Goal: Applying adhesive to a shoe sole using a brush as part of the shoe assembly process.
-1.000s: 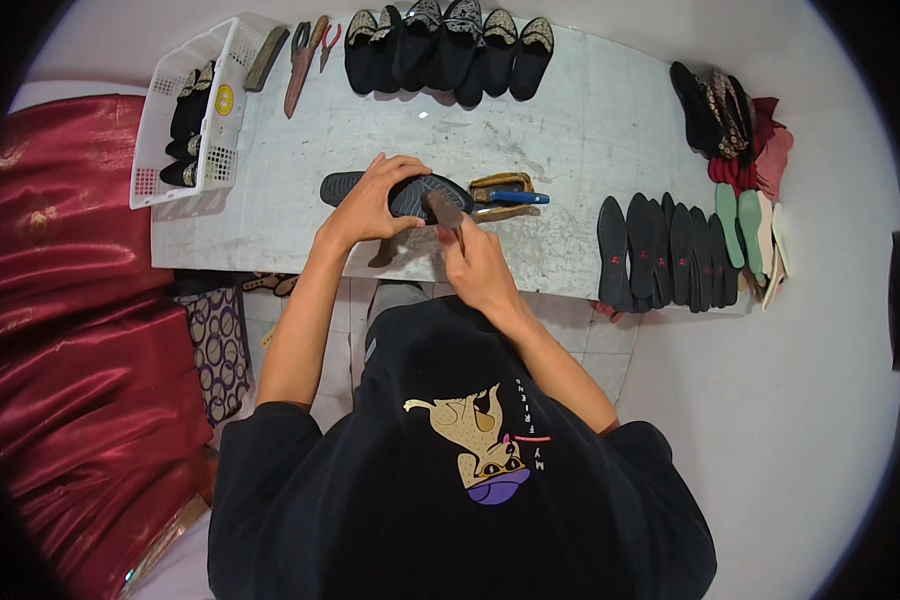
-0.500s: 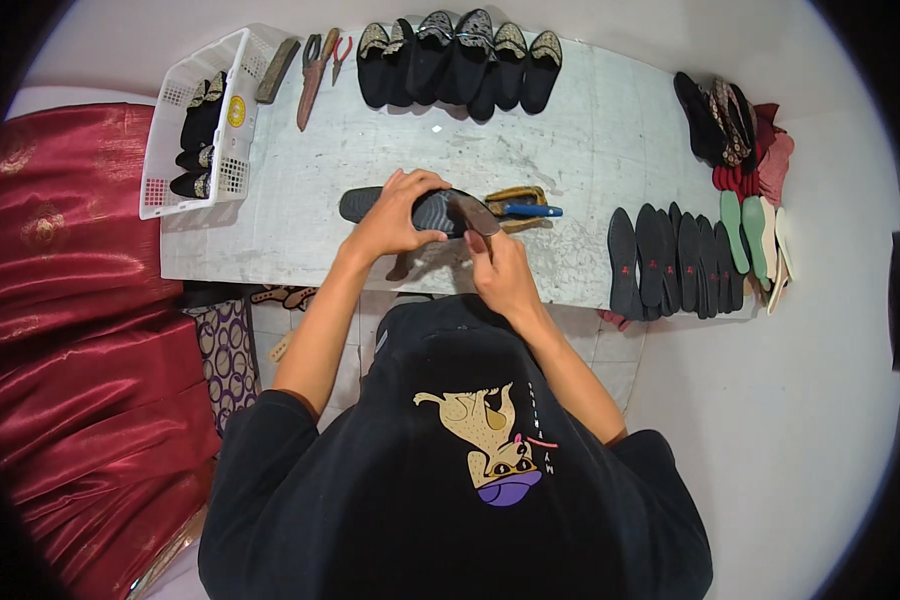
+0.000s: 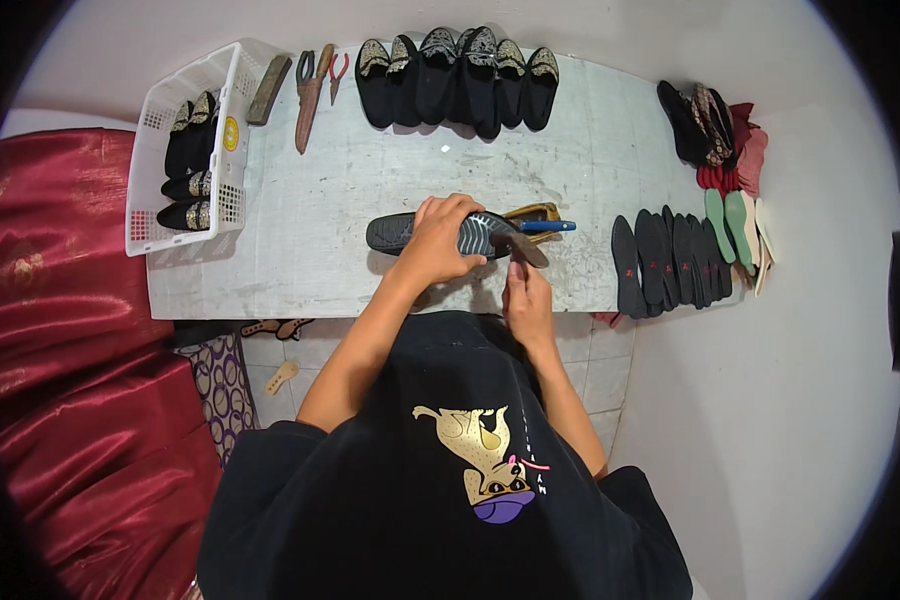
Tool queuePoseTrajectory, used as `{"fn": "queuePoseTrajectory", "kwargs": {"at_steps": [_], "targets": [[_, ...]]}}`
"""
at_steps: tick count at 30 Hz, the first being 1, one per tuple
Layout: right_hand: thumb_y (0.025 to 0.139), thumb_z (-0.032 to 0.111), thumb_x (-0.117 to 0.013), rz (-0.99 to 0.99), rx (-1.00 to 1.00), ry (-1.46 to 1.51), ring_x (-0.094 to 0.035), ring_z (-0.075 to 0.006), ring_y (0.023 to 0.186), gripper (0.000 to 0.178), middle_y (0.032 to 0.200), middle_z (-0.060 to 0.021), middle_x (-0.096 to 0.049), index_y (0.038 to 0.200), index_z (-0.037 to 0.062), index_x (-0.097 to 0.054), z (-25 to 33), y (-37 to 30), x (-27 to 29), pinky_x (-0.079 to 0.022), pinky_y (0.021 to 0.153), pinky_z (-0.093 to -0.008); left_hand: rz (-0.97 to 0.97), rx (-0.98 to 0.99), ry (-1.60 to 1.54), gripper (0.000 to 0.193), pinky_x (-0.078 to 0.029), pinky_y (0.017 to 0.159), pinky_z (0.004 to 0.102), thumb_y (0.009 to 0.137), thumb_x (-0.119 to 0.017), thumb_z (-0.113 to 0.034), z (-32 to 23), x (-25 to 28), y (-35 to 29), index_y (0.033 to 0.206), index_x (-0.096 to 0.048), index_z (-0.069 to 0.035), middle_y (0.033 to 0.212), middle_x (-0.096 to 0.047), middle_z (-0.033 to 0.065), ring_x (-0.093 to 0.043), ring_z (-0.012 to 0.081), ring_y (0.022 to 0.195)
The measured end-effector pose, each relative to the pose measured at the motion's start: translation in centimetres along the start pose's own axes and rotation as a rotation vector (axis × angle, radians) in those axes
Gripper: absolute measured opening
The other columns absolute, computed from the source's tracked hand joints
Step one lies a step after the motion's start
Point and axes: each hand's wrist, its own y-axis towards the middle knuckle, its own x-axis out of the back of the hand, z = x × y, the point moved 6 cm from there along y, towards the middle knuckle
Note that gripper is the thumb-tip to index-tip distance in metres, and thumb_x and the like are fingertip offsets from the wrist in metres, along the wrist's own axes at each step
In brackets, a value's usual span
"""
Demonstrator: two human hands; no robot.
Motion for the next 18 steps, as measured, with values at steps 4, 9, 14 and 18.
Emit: {"fn": "queuePoseTrajectory", "kwargs": {"at_steps": [4, 9, 14, 18], "targets": [[0.112, 0.041, -0.047, -0.096, 0.015, 0.09, -0.043, -0.0092, 0.043, 0.044, 0.059, -0.0005, -0.048, 0.086, 0.0062, -0.054, 0.7, -0.6, -0.3, -0.034, 0.039, -0.0285, 0.006, -0.003, -0.015, 0.075, -0.03, 0.119, 0.0509, 0.064, -0.094, -0.025, -0.4, 0.0, 0.2, 0.131, -0.062, -0.01, 0.134, -0.06, 0.0088, -0.053, 0.0332, 0.131], [0.112, 0.039, -0.045, -0.115, -0.021, 0.156, -0.044, -0.0104, 0.043, 0.044, 0.059, -0.0008, -0.048, 0.083, 0.0056, -0.053, 0.7, 0.4, -0.8, -0.034, 0.039, -0.0291, 0.007, 0.004, -0.011, 0.076, -0.035, 0.113, 0.0485, 0.062, -0.094, -0.025, -0.2, 0.1, 0.6, 0.13, -0.063, -0.01, 0.133, -0.061, 0.0095, -0.053, 0.035, 0.129], [0.11, 0.036, -0.049, -0.21, -0.054, 0.113, -0.049, -0.0131, 0.047, 0.041, 0.059, -0.0036, -0.052, 0.088, 0.0023, -0.058, 1.3, -0.9, -0.2, -0.037, 0.046, -0.0322, 0.045, -0.028, 0.026, 0.076, -0.031, 0.117, 0.0528, 0.068, -0.092, -0.024, -0.5, 0.3, 0.5, 0.138, -0.063, -0.018, 0.137, -0.057, 0.0086, -0.052, 0.0349, 0.13], [0.107, 0.032, -0.053, -0.196, -0.075, 0.055, -0.056, -0.0192, 0.055, 0.038, 0.062, -0.0097, -0.058, 0.094, -0.002, -0.064, 1.0, -0.5, 0.4, -0.042, 0.055, -0.0379, 0.183, 0.018, 0.082, 0.068, -0.009, 0.123, 0.0691, 0.073, -0.087, -0.019, -1.4, -0.7, 0.9, 0.137, -0.065, -0.023, 0.14, -0.047, 0.0115, -0.04, 0.0391, 0.138]]}}
